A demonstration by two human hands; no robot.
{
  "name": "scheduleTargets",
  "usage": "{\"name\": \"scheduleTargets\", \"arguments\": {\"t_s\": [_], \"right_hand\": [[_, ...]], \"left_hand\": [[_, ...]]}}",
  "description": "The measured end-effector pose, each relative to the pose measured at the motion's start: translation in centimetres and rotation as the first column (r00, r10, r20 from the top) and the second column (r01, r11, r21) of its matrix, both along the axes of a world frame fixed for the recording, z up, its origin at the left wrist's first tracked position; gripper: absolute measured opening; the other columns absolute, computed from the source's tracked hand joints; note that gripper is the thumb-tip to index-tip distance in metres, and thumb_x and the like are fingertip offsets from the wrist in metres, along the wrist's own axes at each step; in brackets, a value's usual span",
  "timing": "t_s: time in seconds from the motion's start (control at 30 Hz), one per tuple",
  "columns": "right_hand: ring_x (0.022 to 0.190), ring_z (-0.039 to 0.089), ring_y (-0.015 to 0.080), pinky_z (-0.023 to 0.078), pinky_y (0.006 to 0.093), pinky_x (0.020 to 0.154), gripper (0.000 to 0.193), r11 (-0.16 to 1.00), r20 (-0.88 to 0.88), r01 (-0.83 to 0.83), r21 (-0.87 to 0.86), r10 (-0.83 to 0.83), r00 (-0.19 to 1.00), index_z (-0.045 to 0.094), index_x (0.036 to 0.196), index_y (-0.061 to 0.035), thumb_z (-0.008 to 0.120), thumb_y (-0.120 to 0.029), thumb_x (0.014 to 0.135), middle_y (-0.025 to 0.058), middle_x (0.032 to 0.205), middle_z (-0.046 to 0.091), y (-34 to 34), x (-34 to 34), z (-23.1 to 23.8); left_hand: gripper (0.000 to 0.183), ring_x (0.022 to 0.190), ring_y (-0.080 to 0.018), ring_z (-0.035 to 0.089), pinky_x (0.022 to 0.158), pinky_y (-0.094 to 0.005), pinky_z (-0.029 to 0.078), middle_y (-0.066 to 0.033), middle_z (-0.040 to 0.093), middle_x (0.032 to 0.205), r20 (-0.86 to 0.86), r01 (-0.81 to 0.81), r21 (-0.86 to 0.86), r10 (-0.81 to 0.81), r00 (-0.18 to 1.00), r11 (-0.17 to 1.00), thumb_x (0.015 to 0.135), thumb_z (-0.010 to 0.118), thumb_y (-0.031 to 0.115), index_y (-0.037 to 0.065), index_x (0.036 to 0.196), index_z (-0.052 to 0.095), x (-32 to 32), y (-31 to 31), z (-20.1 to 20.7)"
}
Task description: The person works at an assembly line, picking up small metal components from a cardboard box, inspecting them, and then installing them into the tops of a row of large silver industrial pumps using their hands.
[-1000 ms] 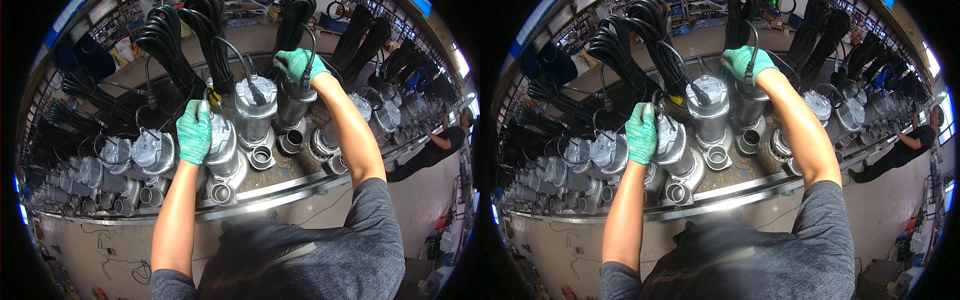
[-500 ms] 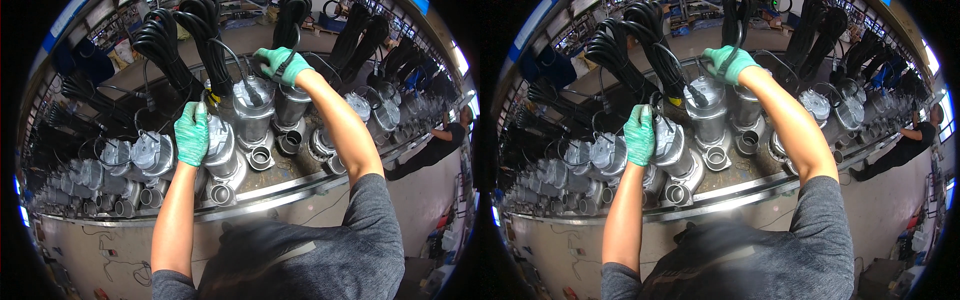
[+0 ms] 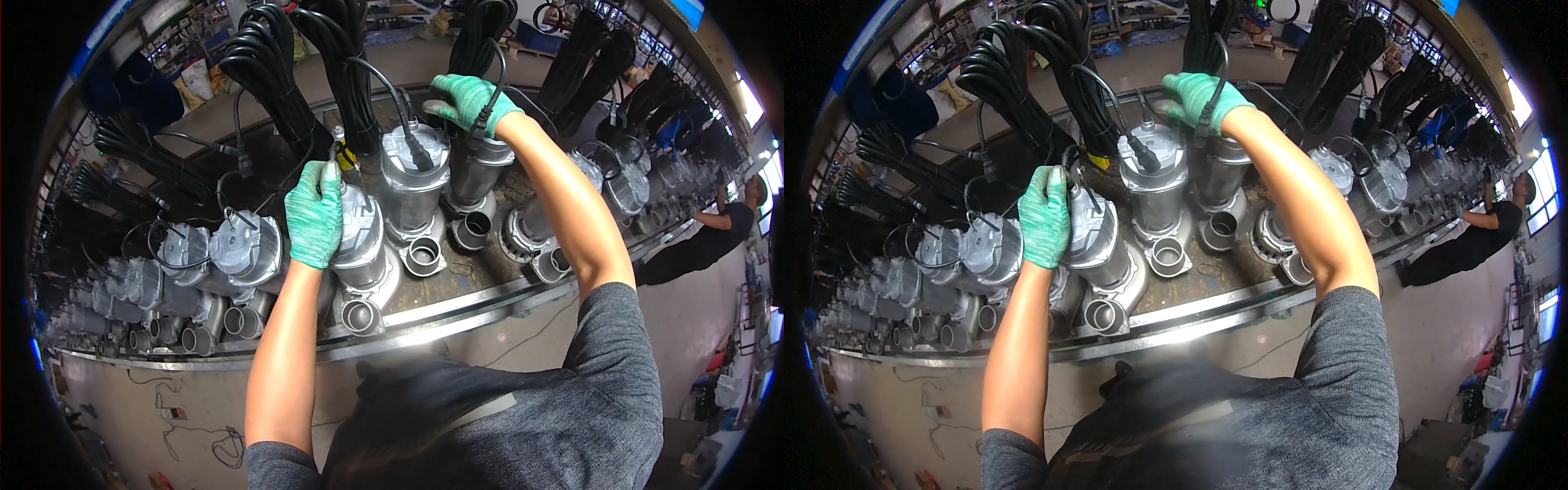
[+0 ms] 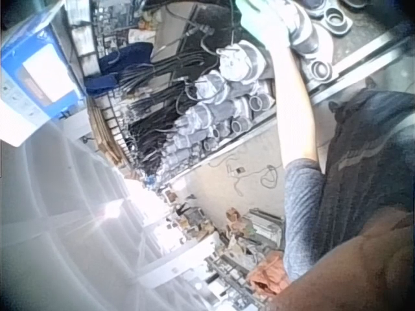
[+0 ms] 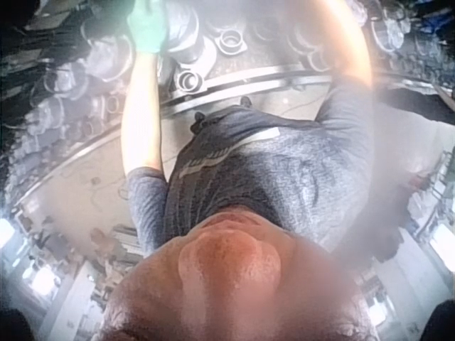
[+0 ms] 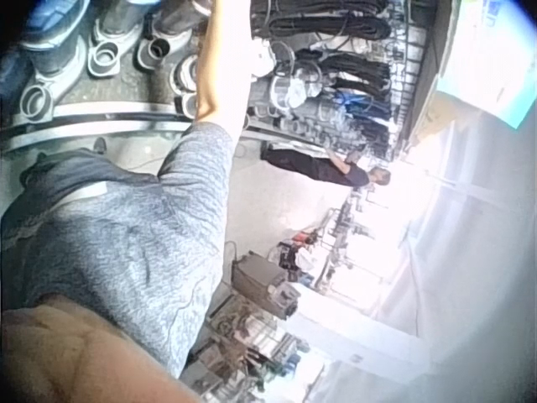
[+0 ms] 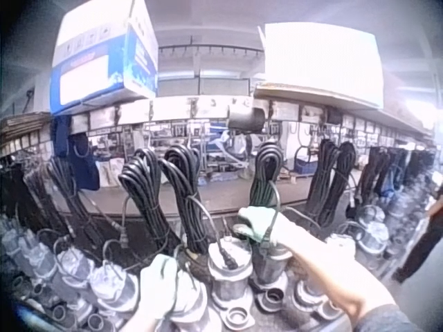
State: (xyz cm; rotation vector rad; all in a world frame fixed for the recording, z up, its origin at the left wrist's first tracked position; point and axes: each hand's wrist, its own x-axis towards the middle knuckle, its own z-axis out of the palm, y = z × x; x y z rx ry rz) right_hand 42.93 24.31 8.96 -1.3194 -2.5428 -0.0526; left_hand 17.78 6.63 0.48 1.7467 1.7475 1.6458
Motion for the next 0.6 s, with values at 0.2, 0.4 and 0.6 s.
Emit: {"name": "scheduleTargets", "arguments": {"t_s": [0.2,0.4,0.6], "right_hand": [[0.107,0.068,0.0397,0.055,0.0447,0.091,0.048,0.955,-0.066,-0.270,-0.122,0.264,0.962,0.064,0.123,-0.0046,0.072,-0.041,0.093,0.0217,0.112,0.071,2.3,2.4,0.5],[0.109,0.068,0.0400,0.055,0.0482,0.091,0.054,0.995,0.205,0.094,-0.043,-0.083,0.975,0.067,0.125,-0.0079,0.065,-0.053,0.095,0.0227,0.113,0.071,-0.5,0.4,2.7],[0.106,0.068,0.0412,0.054,0.0492,0.089,0.059,0.952,0.135,0.248,-0.181,-0.226,0.965,0.075,0.109,-0.0065,0.052,-0.060,0.098,0.0230,0.112,0.072,-1.3,1.8,0.5]], "left_hand": [[0.030,0.065,-0.0258,0.066,0.063,-0.0385,0.050,-0.0142,0.067,0.073,0.005,0.008,-0.022,-0.008,1.000,1.000,0.106,0.056,0.029,0.002,0.099,0.066,0.0,0.2,0.0],[0.026,0.068,-0.0340,0.068,0.064,-0.0418,0.051,-0.0182,0.068,0.076,-0.034,-0.004,0.000,0.004,0.999,1.000,0.104,0.058,0.027,0.003,0.100,0.065,-0.4,0.4,-0.5],[0.018,0.072,-0.0371,0.069,0.065,-0.0431,0.052,-0.0203,0.069,0.081,-0.009,0.023,-0.031,-0.023,1.000,0.999,0.101,0.060,0.020,0.003,0.103,0.065,-0.1,0.4,-0.3]]}}
